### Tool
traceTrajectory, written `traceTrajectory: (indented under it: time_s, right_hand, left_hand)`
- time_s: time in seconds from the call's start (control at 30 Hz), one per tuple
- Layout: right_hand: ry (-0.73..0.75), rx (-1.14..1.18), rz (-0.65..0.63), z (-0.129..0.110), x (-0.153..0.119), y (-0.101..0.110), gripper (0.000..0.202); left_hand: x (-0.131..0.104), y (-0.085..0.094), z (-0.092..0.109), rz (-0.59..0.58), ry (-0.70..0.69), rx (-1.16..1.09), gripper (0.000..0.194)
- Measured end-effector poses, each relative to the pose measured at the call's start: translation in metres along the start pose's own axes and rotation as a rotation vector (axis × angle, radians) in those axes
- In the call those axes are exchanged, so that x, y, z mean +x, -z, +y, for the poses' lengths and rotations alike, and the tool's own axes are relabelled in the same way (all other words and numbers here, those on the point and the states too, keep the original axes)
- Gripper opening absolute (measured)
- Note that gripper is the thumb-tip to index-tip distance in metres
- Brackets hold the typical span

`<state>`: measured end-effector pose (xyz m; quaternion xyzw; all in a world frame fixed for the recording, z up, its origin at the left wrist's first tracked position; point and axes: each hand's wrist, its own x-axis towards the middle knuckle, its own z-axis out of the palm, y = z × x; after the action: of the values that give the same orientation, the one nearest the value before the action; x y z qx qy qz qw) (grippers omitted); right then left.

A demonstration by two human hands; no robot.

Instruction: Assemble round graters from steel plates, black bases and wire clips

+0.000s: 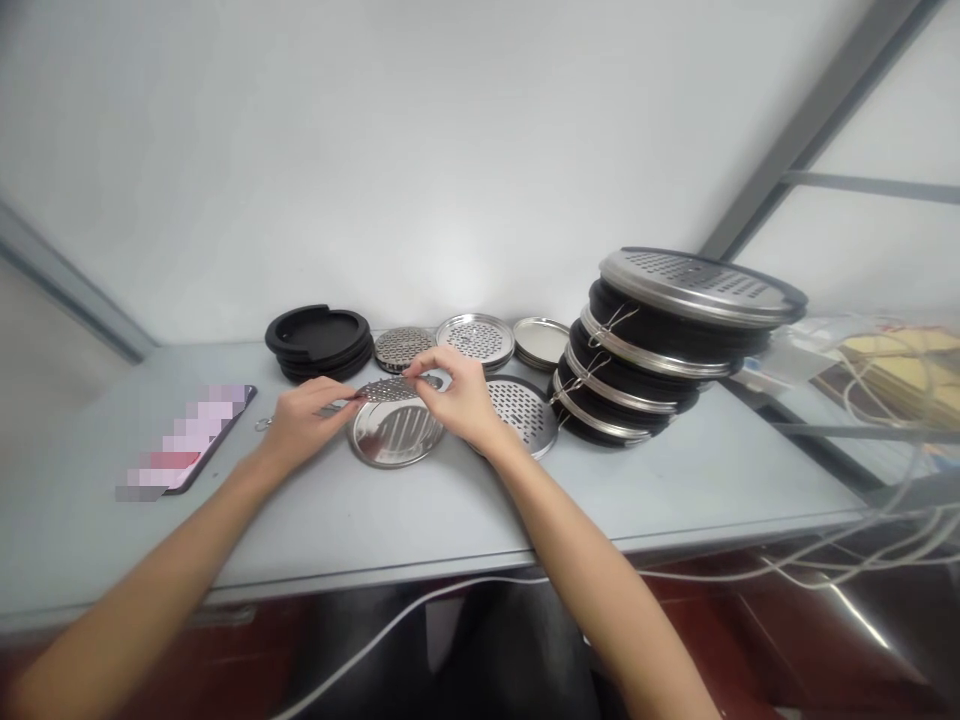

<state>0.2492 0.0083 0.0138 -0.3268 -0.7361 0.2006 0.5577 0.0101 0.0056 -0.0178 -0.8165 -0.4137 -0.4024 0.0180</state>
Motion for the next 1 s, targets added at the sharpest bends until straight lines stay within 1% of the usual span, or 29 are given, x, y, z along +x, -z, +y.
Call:
traceTrajectory:
  time_s: [0.07,0.13,0.23,0.3,0.33,0.43,0.53,0.63,0.73,0.8,0.87,0.93,1.0]
  right_hand:
    - [0.0,0.002,0.006,-0.001,0.0,-0.001,0.006]
    - [-0.002,-0.003,0.052,0.0,0.0,-0.001,0.004]
    - [-0.06,0.002,0.176,0.007,0.003,0.0,0.013]
    - [-0.137,0.004,0.207,0.015,0.005,0.003,0.02]
    - [-0.172,-0.001,0.196,0.019,0.006,0.005,0.024]
    - [-0.252,0.001,0.104,0.03,0.008,0.008,0.033]
    - [-0.321,0.058,0.039,0.038,0.007,0.008,0.034]
    - [-0.466,0.206,-0.012,0.038,0.007,0.007,0.033]
    - [-0.597,0.331,-0.072,0.032,0.008,0.008,0.032]
    - [-0.621,0.368,-0.085,0.028,0.01,0.01,0.032]
    - [-0.634,0.395,-0.084,0.025,0.01,0.012,0.034]
    - [-0.66,0.426,-0.08,0.023,0.011,0.014,0.038]
    - [-0.685,0.445,-0.071,0.023,0.011,0.016,0.042]
  left_hand:
    - [0.001,0.001,0.001,0.031,-0.016,-0.004,0.02]
    - [0.001,0.003,0.001,0.067,-0.049,0.005,0.02]
    - [0.002,0.006,0.001,0.11,-0.118,0.042,0.017]
    - [0.002,0.007,0.0,0.122,-0.157,0.064,0.015]
    - [0.001,0.007,0.001,0.131,-0.172,0.074,0.014]
    - [0.0,0.009,0.001,0.172,-0.21,0.089,0.013]
    - [-0.001,0.011,0.001,0.227,-0.242,0.095,0.013]
    - [-0.002,0.014,-0.001,0.266,-0.275,0.099,0.012]
    - [-0.002,0.015,-0.003,0.284,-0.325,0.091,0.014]
    - [-0.001,0.015,-0.004,0.285,-0.349,0.086,0.016]
    - [-0.001,0.016,-0.004,0.265,-0.344,0.088,0.017]
    - [-0.001,0.016,-0.003,0.233,-0.3,0.095,0.021]
    - [0.0,0.015,-0.002,0.168,-0.211,0.093,0.034]
